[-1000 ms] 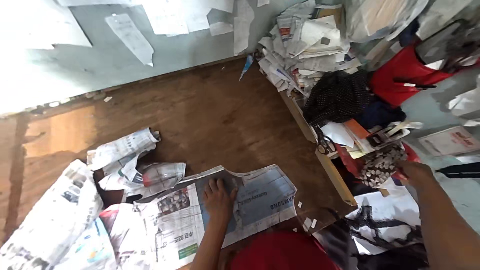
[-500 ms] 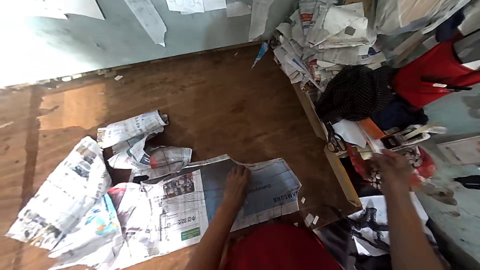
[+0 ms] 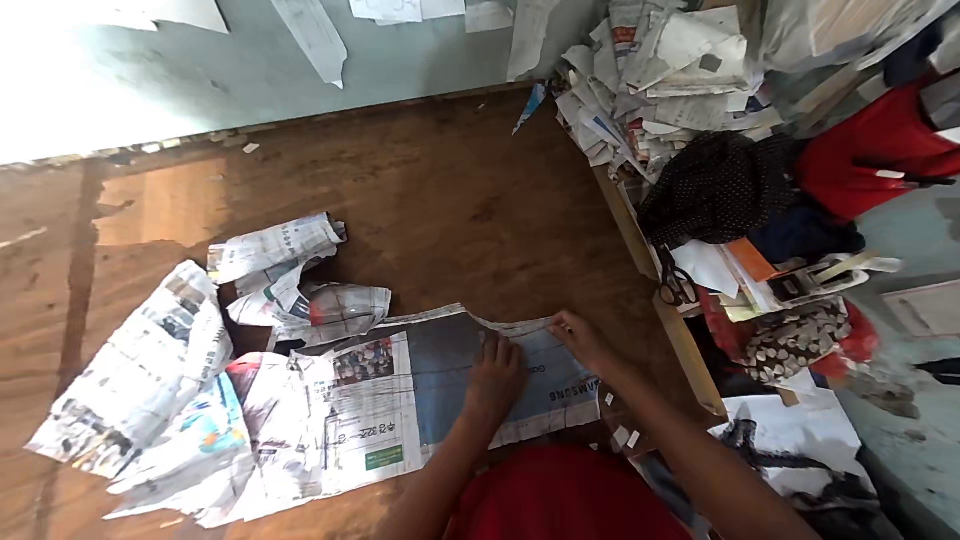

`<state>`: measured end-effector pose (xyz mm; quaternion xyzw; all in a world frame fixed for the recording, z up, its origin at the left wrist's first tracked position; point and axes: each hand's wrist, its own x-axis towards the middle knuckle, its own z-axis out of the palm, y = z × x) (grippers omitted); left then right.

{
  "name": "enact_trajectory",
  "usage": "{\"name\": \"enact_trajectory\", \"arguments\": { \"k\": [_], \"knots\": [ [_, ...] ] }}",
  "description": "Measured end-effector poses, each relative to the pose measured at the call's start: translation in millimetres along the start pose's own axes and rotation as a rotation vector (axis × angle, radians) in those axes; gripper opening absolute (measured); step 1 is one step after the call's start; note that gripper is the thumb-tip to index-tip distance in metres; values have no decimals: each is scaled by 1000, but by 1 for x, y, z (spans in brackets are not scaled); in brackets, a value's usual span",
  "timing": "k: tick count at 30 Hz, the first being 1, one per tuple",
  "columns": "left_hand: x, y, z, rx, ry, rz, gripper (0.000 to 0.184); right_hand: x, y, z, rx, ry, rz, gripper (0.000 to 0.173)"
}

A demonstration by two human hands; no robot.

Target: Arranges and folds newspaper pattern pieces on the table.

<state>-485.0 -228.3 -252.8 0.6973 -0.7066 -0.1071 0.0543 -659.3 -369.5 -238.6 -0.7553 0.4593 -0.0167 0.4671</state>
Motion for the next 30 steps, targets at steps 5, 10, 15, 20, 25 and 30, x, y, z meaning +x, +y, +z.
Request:
{"name": "enact_trajectory", "arguments": {
  "k": [5,10,15,20,25,30],
  "knots": [
    [6,20,-16,0,-338,-100,76,2,6,-5,-60,-22,-16,37],
    [17,35,-29,1,-541,-181,85,0,11,-9,-89,-27,-22,36],
    [24,44,-33,66,-630,-199,92,-3,10,-12,-97,-28,-28,34],
    [32,51,-36,91,-656,-218,96,-3,12,-13,-100,-18,-45,32],
    [33,54,-34,115,-660,-214,99,-1,13,-17,-158,-40,-78,28],
    [31,51,-31,49,-633,-218,101,5,9,-23,-244,-113,-76,26]
  ]
}}
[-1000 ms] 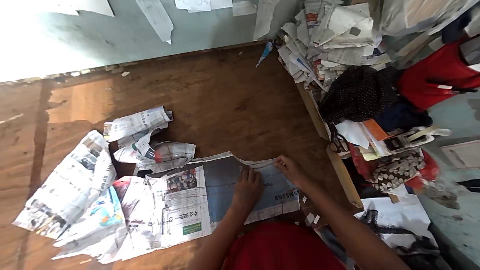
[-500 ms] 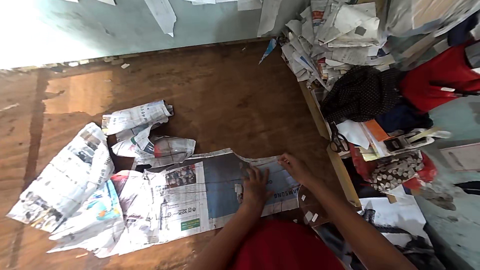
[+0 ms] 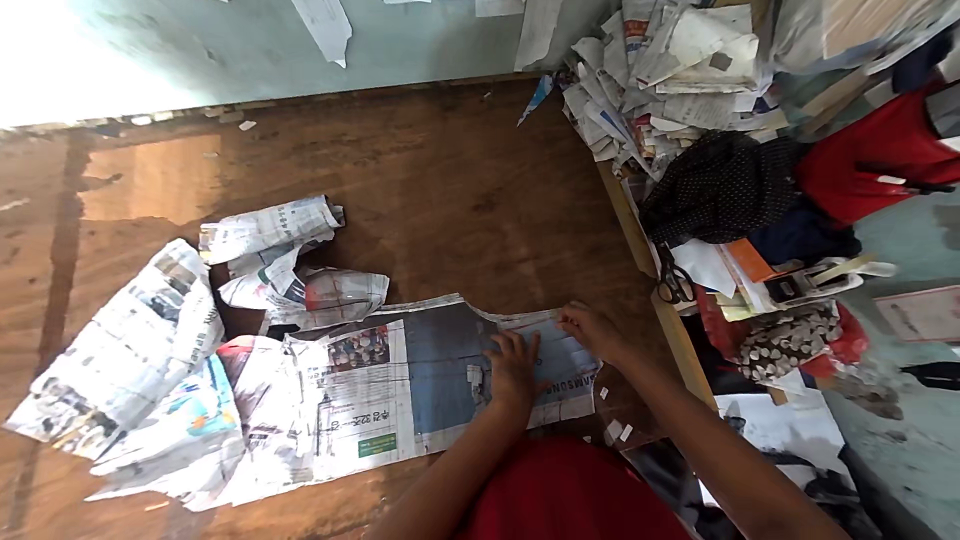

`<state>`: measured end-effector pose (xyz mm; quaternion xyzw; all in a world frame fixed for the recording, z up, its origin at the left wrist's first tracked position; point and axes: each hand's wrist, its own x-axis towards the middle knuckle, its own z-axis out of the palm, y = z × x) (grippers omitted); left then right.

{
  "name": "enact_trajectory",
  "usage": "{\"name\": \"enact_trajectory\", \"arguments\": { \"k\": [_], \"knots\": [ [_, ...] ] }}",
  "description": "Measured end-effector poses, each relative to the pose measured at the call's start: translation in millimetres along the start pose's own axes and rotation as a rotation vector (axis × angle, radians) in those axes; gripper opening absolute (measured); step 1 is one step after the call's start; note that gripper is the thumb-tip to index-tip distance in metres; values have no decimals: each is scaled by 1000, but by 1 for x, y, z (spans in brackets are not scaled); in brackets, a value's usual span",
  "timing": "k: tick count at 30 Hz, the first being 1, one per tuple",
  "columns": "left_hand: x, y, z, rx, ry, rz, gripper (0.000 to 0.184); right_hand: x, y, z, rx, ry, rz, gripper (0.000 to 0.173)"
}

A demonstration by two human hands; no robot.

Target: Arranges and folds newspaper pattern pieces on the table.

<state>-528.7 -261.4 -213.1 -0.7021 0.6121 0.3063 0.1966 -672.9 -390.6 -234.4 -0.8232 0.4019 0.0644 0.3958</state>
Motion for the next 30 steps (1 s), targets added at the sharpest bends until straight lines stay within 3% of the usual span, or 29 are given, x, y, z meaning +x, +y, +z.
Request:
{"name": "enact_trajectory", "arguments": {
  "k": [18,30],
  "knots": [
    [0,0,0,33,-26,-6,103,7,-15,2,-224,-100,-105,28],
    [-2,0,7,36,-17,-20,110,15,-12,-2,-90,-186,-37,25]
  ]
}}
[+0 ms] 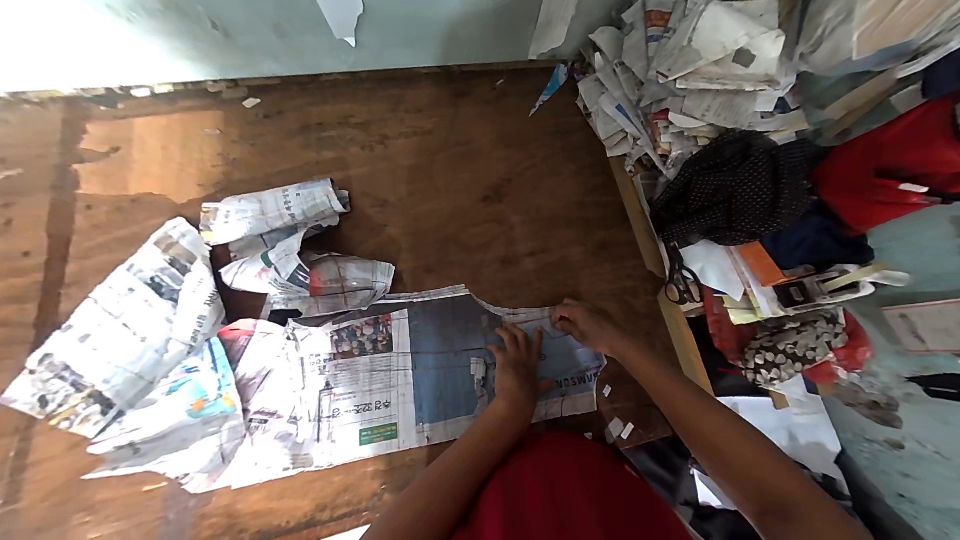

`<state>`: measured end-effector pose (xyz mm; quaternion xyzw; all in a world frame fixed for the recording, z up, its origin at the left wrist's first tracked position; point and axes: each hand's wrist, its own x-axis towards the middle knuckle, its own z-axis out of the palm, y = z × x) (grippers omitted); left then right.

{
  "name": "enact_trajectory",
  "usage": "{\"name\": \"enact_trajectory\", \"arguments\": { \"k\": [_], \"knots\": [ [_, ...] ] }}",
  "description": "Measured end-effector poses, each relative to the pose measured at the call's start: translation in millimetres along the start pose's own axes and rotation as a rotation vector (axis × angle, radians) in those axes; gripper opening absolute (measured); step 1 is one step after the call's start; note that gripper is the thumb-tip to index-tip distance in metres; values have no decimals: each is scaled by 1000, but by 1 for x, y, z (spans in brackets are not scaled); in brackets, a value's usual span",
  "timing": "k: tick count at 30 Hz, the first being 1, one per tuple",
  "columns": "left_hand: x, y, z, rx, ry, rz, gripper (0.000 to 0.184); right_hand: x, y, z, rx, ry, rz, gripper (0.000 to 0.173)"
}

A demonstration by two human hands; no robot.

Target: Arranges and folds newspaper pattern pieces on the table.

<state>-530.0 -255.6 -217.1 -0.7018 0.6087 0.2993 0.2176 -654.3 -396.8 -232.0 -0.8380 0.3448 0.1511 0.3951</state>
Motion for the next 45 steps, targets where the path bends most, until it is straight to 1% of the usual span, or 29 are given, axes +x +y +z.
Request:
{"name": "enact_trajectory", "arguments": {
  "k": [7,19,24,30,33,38,45],
  "knots": [
    [-1,0,-1,4,-7,6,110,2,-6,-2,29,-21,46,24],
    [-3,-2,-1,33,-23,12,107,3,-4,3,92,19,65,24],
    [-2,0,-4,32,-41,0,107,3,-11,7,145,54,126,26],
    [0,-2,0,-1,-16,12,108,-2,-12,5,182,84,174,30],
    [1,-2,1,-24,-11,20,107,-4,-11,6,178,103,163,31],
    [3,0,-1,9,-22,17,105,-4,-8,8,193,124,145,31],
    [4,1,-3,15,-28,15,106,-2,-7,11,205,132,129,33]
  ]
}}
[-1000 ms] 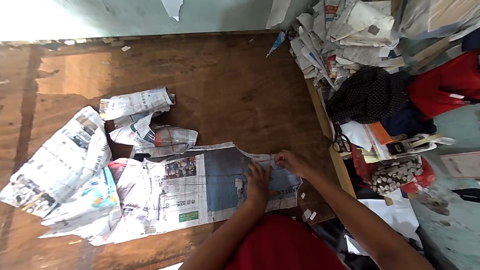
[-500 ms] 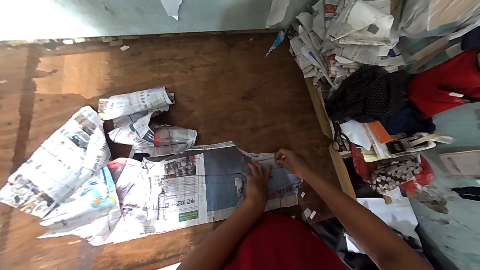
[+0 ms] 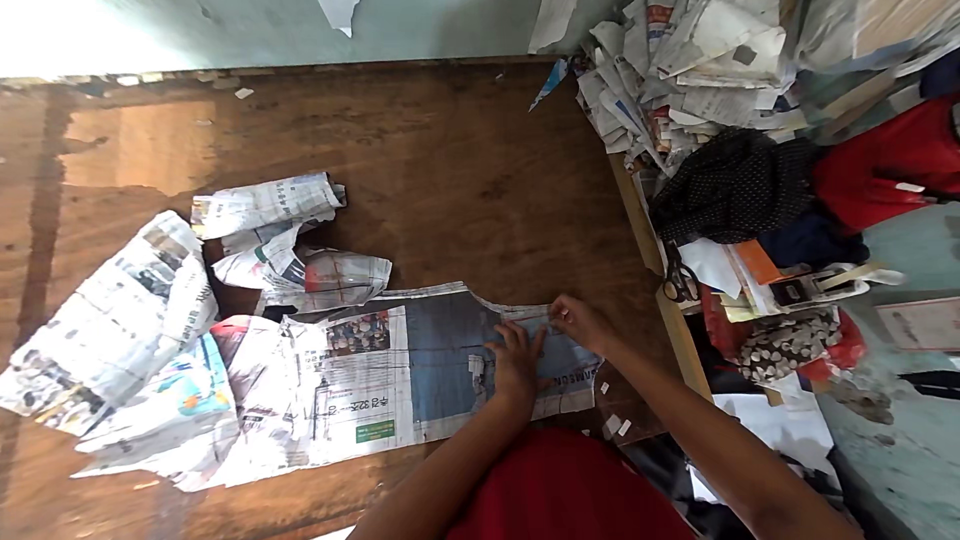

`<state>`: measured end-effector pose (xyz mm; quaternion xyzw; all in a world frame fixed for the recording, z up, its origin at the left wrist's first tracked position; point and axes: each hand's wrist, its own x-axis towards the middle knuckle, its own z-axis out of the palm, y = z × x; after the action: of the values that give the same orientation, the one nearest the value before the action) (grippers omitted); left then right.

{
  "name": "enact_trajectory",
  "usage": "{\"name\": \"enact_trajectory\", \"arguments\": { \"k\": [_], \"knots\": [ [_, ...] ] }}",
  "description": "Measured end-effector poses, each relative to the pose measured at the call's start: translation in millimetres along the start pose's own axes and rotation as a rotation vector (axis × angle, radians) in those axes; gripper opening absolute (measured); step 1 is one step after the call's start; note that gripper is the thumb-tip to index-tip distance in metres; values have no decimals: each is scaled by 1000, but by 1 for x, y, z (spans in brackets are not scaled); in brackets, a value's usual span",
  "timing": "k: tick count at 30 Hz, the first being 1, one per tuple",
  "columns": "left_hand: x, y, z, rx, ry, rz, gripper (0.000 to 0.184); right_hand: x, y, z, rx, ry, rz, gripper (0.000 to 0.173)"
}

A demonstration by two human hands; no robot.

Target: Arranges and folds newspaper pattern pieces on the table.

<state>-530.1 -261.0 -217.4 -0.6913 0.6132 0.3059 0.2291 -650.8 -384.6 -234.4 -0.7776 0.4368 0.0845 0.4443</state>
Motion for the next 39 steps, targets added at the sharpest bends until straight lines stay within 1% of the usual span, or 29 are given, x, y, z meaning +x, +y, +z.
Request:
{"name": "enact_trajectory", "arguments": {
  "k": [11,23,26,30,32,35,39],
  "knots": [
    [-1,0,-1,-1,-10,-1,106,4,-4,-5,62,-51,45,38],
    [-1,1,-2,-12,-16,-3,108,3,-6,-1,48,-5,67,39],
    [0,1,0,-2,-15,-4,109,-2,-6,5,37,61,59,36],
    [2,-1,3,-5,6,-1,110,-24,3,18,-120,206,-15,35],
    [1,0,1,1,6,-2,110,-36,10,31,-186,302,-67,36],
    [3,3,0,9,8,-6,110,-49,13,50,-312,388,-93,38],
    [4,6,-2,29,8,-17,112,-54,10,65,-419,427,-85,39]
  ]
}}
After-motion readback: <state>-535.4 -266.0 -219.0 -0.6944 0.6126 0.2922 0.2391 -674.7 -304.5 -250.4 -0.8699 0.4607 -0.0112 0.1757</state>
